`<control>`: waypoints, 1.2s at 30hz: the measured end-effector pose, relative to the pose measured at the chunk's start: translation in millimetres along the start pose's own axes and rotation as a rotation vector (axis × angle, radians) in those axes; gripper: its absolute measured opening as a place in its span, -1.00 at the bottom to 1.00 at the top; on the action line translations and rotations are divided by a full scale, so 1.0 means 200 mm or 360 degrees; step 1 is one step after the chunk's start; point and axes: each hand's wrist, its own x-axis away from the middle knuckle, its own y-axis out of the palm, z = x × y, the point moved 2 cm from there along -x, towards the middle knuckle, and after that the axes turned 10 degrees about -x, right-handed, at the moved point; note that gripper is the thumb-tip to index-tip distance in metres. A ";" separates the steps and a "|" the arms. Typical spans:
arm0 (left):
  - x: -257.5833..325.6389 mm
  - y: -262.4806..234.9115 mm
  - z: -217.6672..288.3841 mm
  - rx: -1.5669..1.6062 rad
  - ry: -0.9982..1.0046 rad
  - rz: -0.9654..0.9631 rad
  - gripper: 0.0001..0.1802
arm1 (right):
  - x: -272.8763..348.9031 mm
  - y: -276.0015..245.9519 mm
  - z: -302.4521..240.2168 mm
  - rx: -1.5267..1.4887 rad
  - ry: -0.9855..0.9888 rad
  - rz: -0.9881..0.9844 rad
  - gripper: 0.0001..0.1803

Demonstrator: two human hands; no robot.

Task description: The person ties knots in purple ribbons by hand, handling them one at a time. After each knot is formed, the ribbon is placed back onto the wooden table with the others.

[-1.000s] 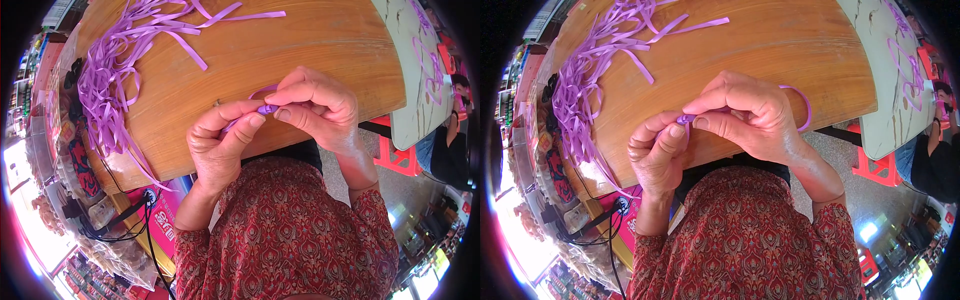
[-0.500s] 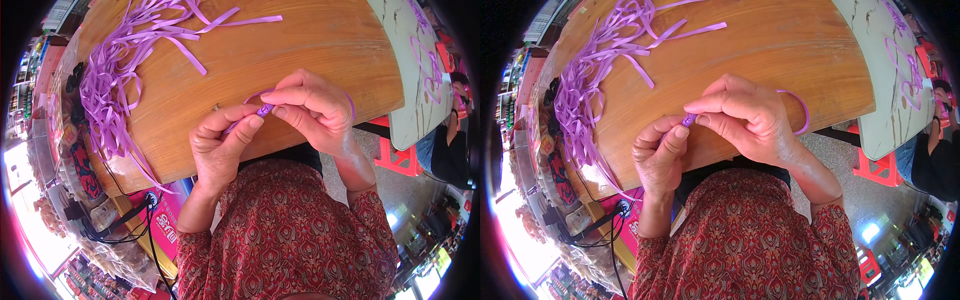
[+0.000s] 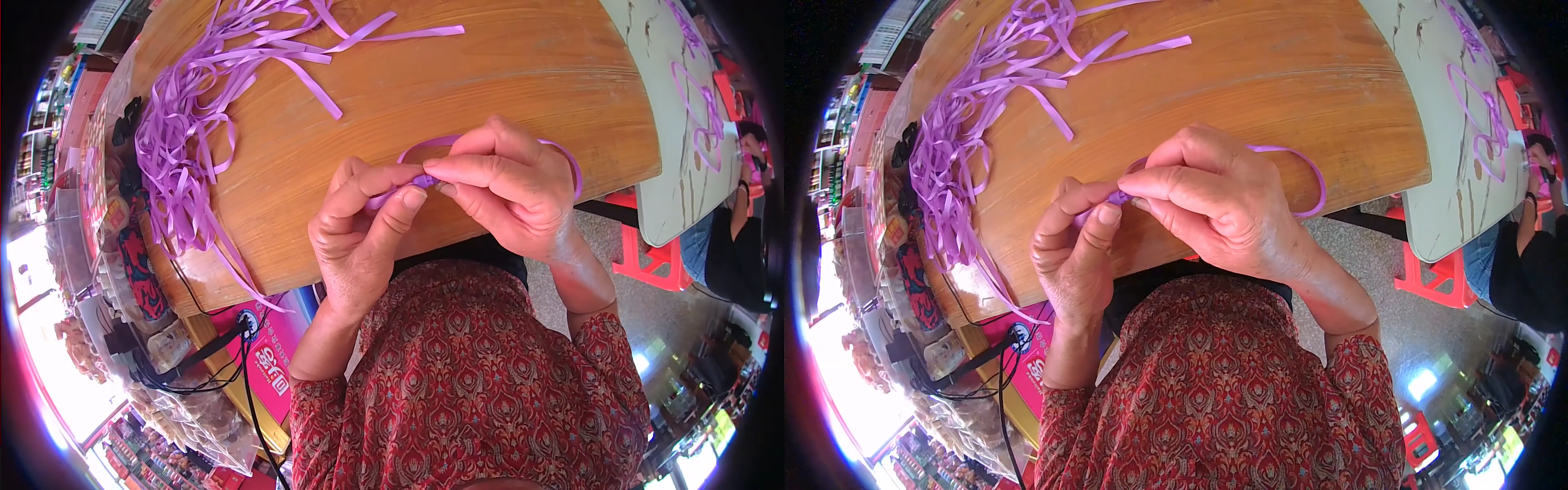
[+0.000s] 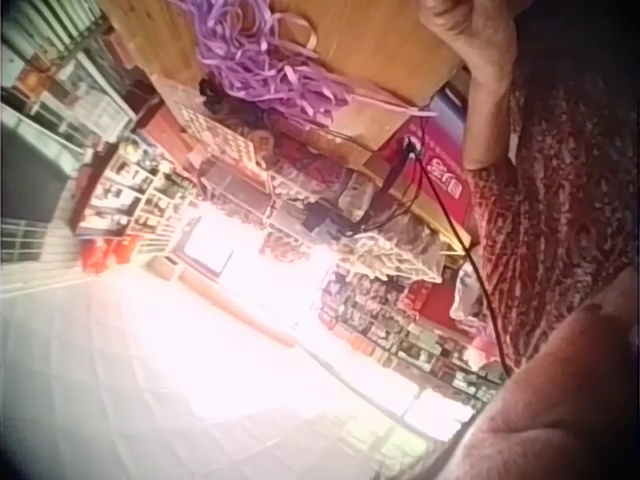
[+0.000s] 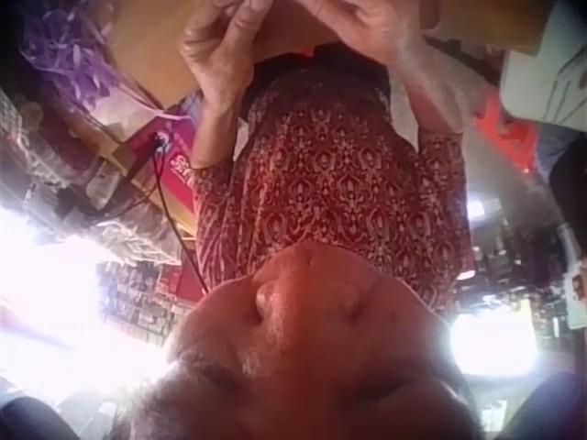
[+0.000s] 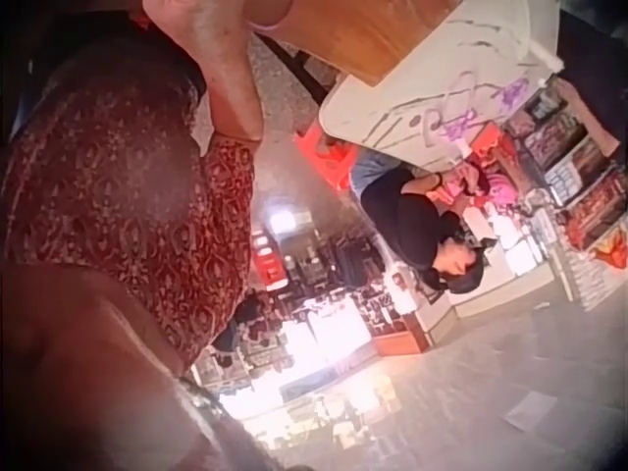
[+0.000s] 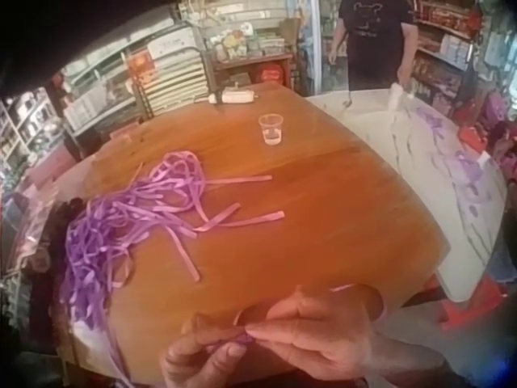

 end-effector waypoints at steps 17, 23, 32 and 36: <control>0.02 0.02 -0.02 0.0442 -0.0247 0.0096 -0.87 | 0.01 0.05 0.00 -0.0500 0.0213 0.0174 -0.78; 0.03 0.01 -0.04 0.0469 -0.0211 0.0106 -0.86 | 0.01 0.05 0.03 -0.0491 0.0120 0.0133 -0.81; 0.02 -0.02 0.01 0.0051 -0.0097 0.0080 -0.85 | 0.00 0.04 0.00 -0.0294 0.0083 0.0102 -0.81; 0.02 -0.02 0.02 -0.0037 -0.0081 0.0068 -0.84 | 0.00 0.04 -0.02 -0.0200 0.0078 0.0109 -0.81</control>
